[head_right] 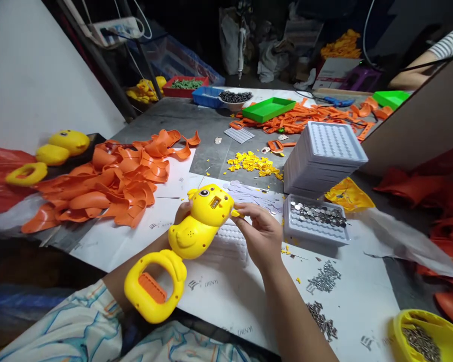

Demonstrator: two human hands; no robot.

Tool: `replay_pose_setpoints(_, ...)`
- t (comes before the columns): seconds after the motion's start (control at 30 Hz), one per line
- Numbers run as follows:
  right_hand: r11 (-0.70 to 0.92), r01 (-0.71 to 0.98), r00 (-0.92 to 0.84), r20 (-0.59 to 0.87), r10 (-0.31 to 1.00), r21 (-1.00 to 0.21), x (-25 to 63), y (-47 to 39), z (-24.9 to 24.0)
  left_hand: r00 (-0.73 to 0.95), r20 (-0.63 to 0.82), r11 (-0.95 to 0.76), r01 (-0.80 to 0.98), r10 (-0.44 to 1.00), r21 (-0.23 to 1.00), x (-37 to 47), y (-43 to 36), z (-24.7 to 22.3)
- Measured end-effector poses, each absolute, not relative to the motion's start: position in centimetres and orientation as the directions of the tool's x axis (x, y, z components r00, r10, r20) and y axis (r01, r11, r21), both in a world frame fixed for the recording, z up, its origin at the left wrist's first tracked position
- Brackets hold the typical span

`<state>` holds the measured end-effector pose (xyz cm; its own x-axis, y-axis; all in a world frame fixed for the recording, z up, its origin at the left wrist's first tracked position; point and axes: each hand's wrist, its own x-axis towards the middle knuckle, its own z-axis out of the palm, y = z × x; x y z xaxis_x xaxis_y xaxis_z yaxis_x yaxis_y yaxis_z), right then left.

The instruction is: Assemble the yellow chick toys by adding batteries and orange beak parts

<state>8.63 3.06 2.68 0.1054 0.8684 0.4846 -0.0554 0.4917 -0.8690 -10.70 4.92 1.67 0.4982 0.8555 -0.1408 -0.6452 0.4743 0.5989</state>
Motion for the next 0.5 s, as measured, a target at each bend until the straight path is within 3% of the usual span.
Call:
replay_pose_setpoints(0.1, 0.727, 0.253, 0.068, 0.761, 0.645, -0.639, 8.8, 2.7, 2.7, 0.584, -0.124, 0.525, -0.590, 0.802, 0.613, -10.1, 4.2, 2.1)
replay_pose_setpoints(0.2, 0.794, 0.415, -0.057, 0.858, 0.511, -0.445, 8.8, 2.4, 3.3, 0.627, -0.130, 0.563, -0.563, 0.768, 0.605, -9.9, 4.0, 2.5)
replay_pose_setpoints(0.37, 0.784, 0.432, -0.133, 0.828, 0.545, -0.446, 8.7, 2.6, 3.7, 0.631, -0.140, 0.584, -0.581, 0.763, 0.567, -9.7, 4.6, 2.4)
replay_pose_setpoints(0.5, 0.787, 0.493, -0.171, 0.846, 0.505, -0.371, 9.2, 2.6, 3.8, 0.597, -0.114, 0.543, -0.611, 0.794, 0.576, -9.3, 4.8, 2.7)
